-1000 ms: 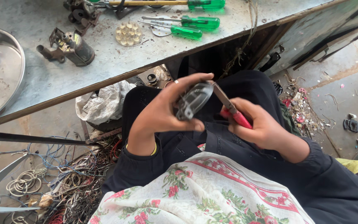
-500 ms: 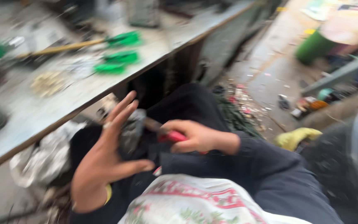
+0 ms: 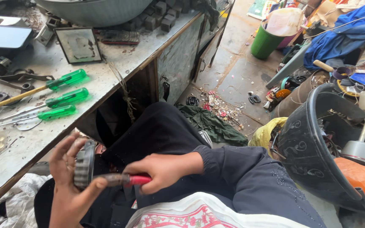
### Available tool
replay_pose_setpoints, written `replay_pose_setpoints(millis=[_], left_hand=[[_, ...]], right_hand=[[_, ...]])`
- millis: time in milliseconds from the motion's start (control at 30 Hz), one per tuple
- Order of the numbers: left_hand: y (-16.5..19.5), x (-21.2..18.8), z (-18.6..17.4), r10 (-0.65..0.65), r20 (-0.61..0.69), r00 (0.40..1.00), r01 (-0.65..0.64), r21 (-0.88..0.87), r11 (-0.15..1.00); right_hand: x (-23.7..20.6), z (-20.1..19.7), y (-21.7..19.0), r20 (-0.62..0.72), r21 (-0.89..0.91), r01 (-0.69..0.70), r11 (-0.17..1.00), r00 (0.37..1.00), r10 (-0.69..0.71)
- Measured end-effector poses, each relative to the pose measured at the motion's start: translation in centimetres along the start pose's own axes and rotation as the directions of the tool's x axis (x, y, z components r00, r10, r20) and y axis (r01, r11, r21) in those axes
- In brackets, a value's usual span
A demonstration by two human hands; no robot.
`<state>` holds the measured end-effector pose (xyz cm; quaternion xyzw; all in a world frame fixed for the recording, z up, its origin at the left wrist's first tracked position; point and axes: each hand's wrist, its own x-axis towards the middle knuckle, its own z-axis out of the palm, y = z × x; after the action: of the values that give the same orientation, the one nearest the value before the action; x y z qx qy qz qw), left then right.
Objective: The person uses a green-handled screwdriver to pry and adjust a small black plastic electrical component, then switches to red-handled pliers to grip and manipulate parts of the same component. The work is performed on the lap in a cluttered workshop setting.
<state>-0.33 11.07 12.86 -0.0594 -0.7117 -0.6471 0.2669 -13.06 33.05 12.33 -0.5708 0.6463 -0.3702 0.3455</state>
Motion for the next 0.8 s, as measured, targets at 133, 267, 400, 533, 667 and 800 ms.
replay_pose_setpoints(millis=[133, 267, 400, 533, 667, 800], left_hand=[[1.6, 0.0, -0.6, -0.038, 0.166, 0.985, 0.021, 0.105, 0.994], [0.8, -0.3, -1.3, -0.053, 0.172, 0.984, 0.064, -0.058, 0.996], [-1.2, -0.8, -1.8, -0.223, 0.042, 0.974, 0.218, 0.095, 0.971], [-2.1, -0.6, -2.4, -0.297, 0.034, 0.954, 0.282, 0.224, 0.933], [-1.5, -0.5, -2.0, -0.079, 0.124, 0.989, 0.069, 0.082, 0.994], [-0.7, -0.5, -1.8, -0.019, 0.167, 0.986, 0.019, 0.003, 1.0]], right_hand=[[-0.3, -0.1, -0.2, 0.218, 0.571, -0.064, 0.818, 0.973, -0.077], [-1.1, -0.8, -0.2, 0.336, 0.682, -0.257, 0.685, 0.942, 0.019], [-0.7, -1.2, -0.1, 0.134, 0.595, 0.035, 0.803, 0.981, -0.142], [-0.8, -1.3, 0.0, 0.001, 0.364, 0.077, 0.928, 0.997, -0.083], [-1.0, -1.8, 0.0, 0.15, 0.643, -0.025, 0.765, 0.984, -0.093], [-1.2, -2.3, -0.2, 0.203, 0.763, -0.106, 0.637, 0.976, -0.081]])
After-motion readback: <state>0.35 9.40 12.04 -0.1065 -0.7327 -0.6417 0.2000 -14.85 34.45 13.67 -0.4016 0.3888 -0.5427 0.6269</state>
